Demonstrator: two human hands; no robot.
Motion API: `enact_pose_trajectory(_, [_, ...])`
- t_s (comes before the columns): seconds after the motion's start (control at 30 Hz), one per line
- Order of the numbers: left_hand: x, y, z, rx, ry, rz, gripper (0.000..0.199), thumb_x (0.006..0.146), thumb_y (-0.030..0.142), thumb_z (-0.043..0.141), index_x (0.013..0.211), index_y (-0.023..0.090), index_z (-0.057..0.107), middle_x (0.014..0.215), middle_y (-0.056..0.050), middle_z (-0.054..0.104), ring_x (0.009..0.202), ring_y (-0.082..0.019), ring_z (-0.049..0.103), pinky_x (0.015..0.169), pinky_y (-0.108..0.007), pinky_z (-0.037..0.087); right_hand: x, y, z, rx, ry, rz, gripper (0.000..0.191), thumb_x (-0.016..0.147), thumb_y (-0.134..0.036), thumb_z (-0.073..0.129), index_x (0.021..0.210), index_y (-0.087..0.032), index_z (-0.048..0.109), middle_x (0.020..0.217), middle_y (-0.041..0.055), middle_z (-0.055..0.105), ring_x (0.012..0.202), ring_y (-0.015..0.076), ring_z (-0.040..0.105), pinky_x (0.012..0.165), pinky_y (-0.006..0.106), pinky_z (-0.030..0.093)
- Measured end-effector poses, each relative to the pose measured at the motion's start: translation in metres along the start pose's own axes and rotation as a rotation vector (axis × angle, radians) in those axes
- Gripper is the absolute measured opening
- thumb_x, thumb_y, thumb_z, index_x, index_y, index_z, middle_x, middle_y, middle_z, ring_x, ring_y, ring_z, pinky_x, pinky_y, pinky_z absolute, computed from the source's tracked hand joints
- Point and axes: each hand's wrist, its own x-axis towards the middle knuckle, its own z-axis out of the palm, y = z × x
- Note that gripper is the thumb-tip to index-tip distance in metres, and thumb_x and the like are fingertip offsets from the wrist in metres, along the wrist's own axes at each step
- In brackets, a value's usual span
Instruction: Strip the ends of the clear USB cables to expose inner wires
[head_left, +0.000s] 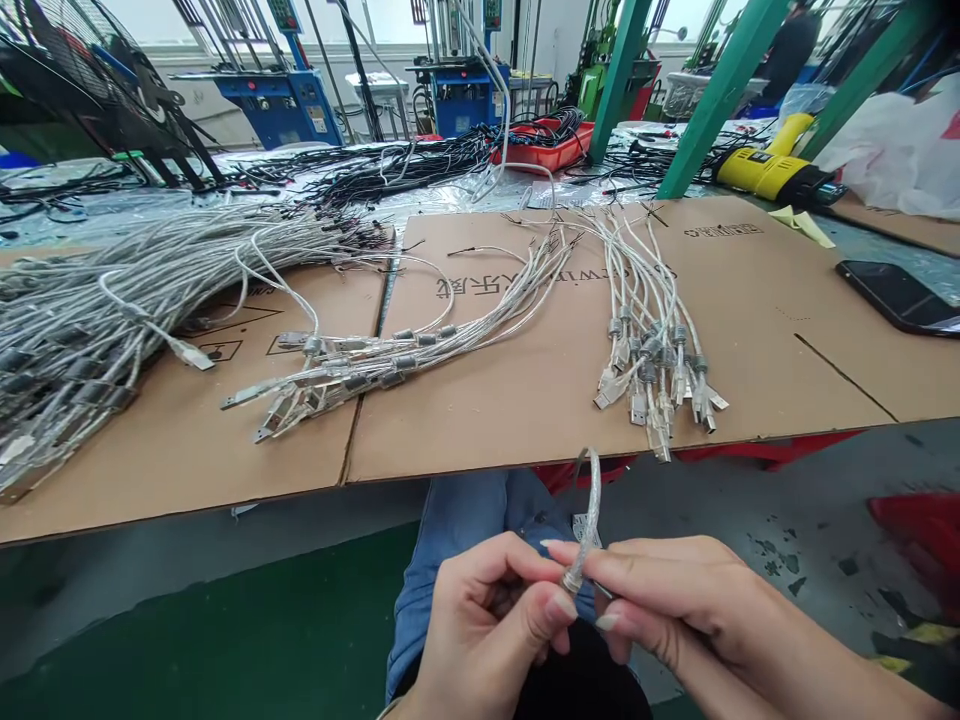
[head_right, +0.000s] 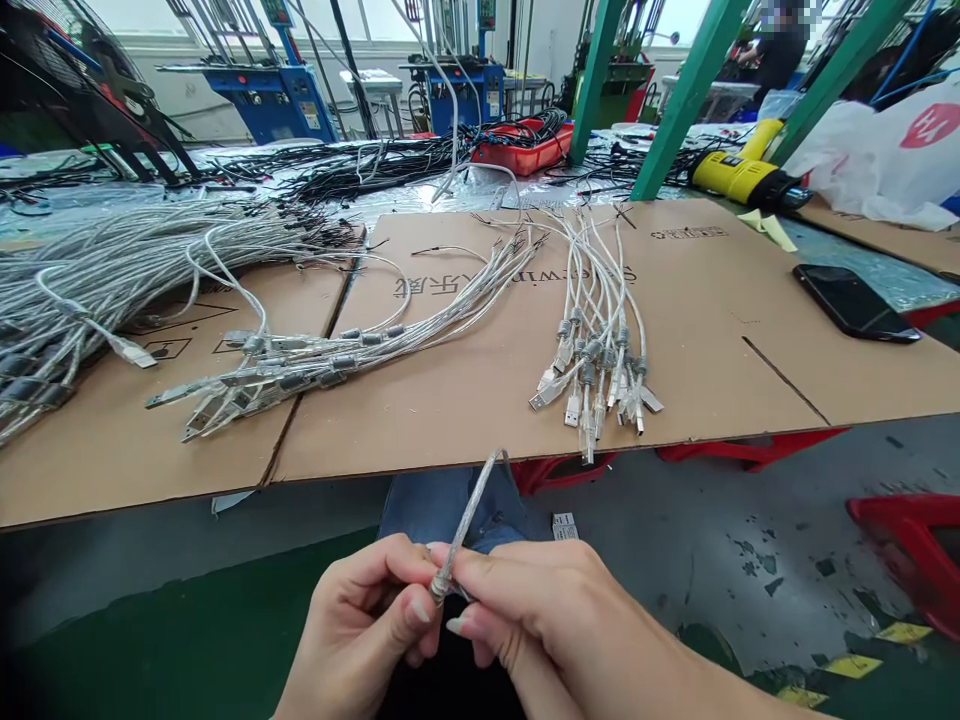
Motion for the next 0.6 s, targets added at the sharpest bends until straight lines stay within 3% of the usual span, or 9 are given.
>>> enact_pose_trajectory(0.23, [0.004,-0.010,-0.002,-0.094,-0.063,0.014,0.034,0.067,0.043,0.071,0.062,0.014,0.054,0.039,0.007,0.044,0.035,-0.001,0.036,0.037,-0.010,0.031,0.005,-0.002,-0.008,0.038,-0.038,-0.084,0.029,0.089,-0.014,0.042,0.087,-0.018,0.071,0.069,0.0054,0.071,0.059,0.0164,0.066,0.059,0.020,0.051])
enact_pose_trajectory(0.37, [0.005,-0.015,-0.005,-0.145,-0.106,0.020,0.031,0.070,0.042,0.069,0.064,0.015,0.054,0.039,0.008,0.042,0.034,0.000,0.032,0.036,-0.010,0.029,0.002,-0.001,-0.008,-0.022,-0.047,-0.067,0.031,0.086,-0.007,0.045,0.096,-0.022,0.070,0.078,0.0035,0.072,0.073,0.0172,0.069,0.064,0.020,0.051])
enact_pose_trajectory(0.6, [0.007,-0.018,-0.005,-0.185,-0.170,0.027,0.031,0.073,0.042,0.067,0.065,0.016,0.052,0.040,0.009,0.042,0.034,0.001,0.032,0.035,-0.008,0.030,0.006,-0.003,-0.003,0.083,0.033,-0.056,0.027,0.083,-0.001,0.049,0.079,-0.021,0.067,0.069,-0.0044,0.068,0.061,0.0071,0.064,0.065,0.008,0.047])
